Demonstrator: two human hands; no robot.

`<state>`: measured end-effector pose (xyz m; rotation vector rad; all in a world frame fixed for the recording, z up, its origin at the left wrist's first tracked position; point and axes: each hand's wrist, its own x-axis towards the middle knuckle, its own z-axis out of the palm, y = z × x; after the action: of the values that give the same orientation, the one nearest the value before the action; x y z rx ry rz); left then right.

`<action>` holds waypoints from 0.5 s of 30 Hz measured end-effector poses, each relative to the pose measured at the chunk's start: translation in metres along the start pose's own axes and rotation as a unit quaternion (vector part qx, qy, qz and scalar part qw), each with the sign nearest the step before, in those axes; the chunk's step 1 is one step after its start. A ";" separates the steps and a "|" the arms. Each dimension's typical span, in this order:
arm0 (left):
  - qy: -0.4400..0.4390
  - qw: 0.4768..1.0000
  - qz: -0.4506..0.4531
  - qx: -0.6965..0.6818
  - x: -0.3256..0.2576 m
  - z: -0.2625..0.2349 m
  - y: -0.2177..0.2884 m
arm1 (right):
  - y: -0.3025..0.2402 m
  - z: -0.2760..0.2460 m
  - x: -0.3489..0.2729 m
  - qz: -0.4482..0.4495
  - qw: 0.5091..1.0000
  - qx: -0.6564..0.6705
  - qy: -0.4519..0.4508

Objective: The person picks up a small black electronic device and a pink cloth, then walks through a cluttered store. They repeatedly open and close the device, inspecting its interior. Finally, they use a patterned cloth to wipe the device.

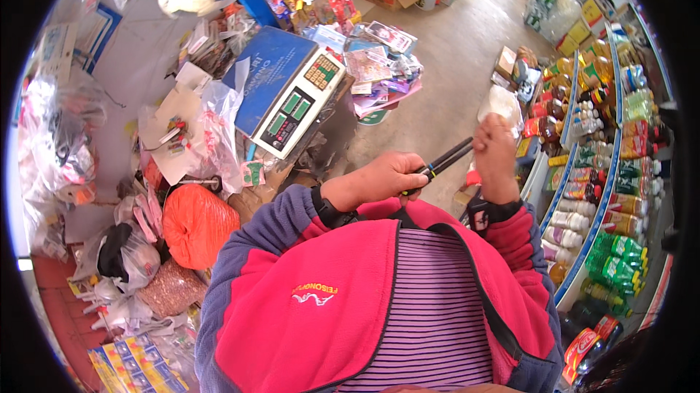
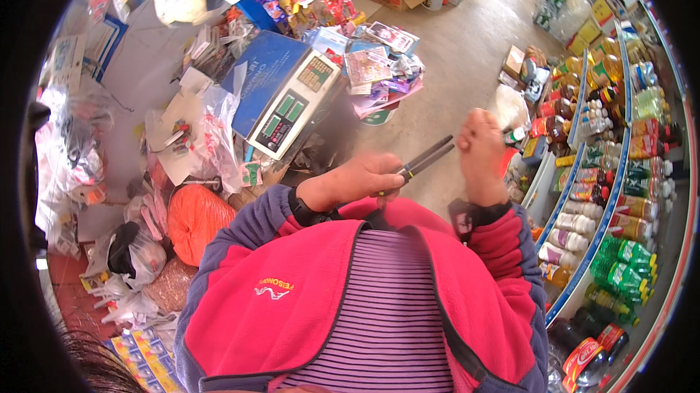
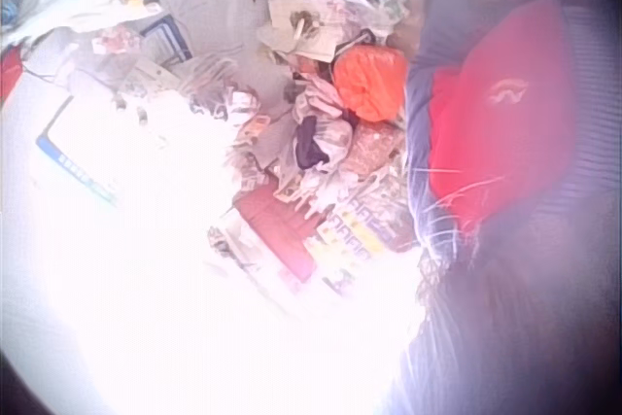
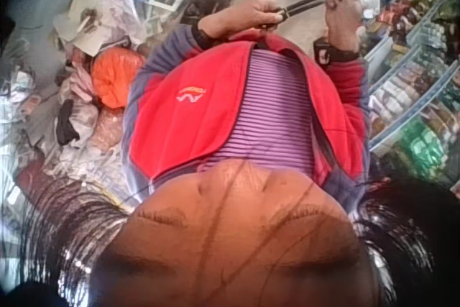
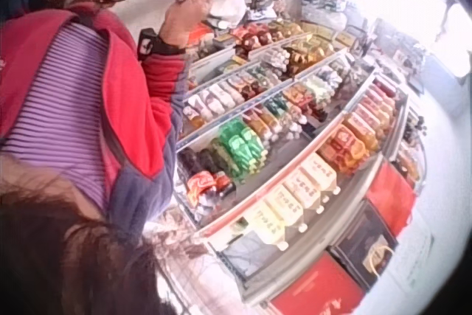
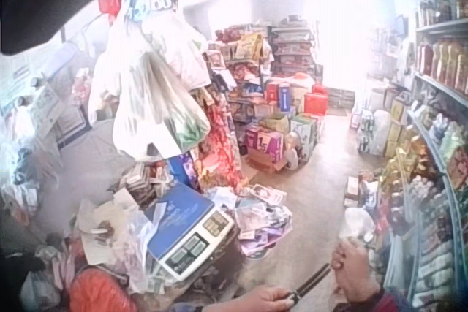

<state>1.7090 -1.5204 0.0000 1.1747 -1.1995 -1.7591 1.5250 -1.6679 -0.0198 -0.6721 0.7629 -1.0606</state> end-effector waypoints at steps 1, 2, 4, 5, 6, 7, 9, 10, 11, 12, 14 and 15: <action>0.002 1.000 0.000 -0.006 0.000 -0.001 -0.001 | -0.007 -0.001 -0.002 -0.013 0.998 -0.015 -0.062; 0.023 0.999 0.011 -0.019 0.000 -0.003 -0.001 | -0.012 -0.002 -0.006 -0.003 0.998 -0.047 -0.048; 0.070 0.997 0.016 -0.028 0.000 -0.005 0.001 | 0.001 0.006 -0.022 0.014 0.995 -0.053 -0.086; 0.081 0.996 0.015 -0.027 -0.001 -0.006 0.002 | 0.009 0.011 -0.031 0.017 0.991 -0.054 -0.122; 0.065 0.997 0.034 -0.033 0.000 -0.006 0.004 | 0.019 0.017 -0.038 0.059 0.986 -0.017 -0.153; 0.055 0.997 0.044 -0.031 -0.001 -0.007 0.005 | 0.026 0.021 -0.042 0.101 0.975 -0.056 -0.190; 0.036 0.996 0.073 -0.026 -0.005 -0.010 0.004 | 0.032 0.025 -0.044 0.152 0.945 -0.077 -0.278; 0.041 0.997 0.064 -0.030 -0.008 -0.012 0.002 | 0.033 0.026 -0.043 0.169 0.938 -0.059 -0.296; 0.044 0.997 0.061 -0.034 -0.008 -0.015 -0.001 | 0.034 0.027 -0.041 0.157 0.944 -0.080 -0.277; 0.042 0.995 0.073 -0.045 -0.007 -0.018 -0.004 | 0.037 0.030 -0.038 0.134 0.958 -0.109 -0.231; 0.015 0.998 0.043 -0.033 -0.007 -0.031 -0.014 | 0.033 0.032 -0.030 0.088 0.961 -0.069 -0.252; 0.002 0.999 0.037 -0.030 -0.007 -0.040 -0.018 | 0.027 0.033 -0.024 0.104 0.966 -0.048 -0.232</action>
<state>1.7476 -1.5200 -0.0216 1.0860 -1.1659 -1.7244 1.5585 -1.6321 -0.0164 -0.8645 0.4650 -0.6401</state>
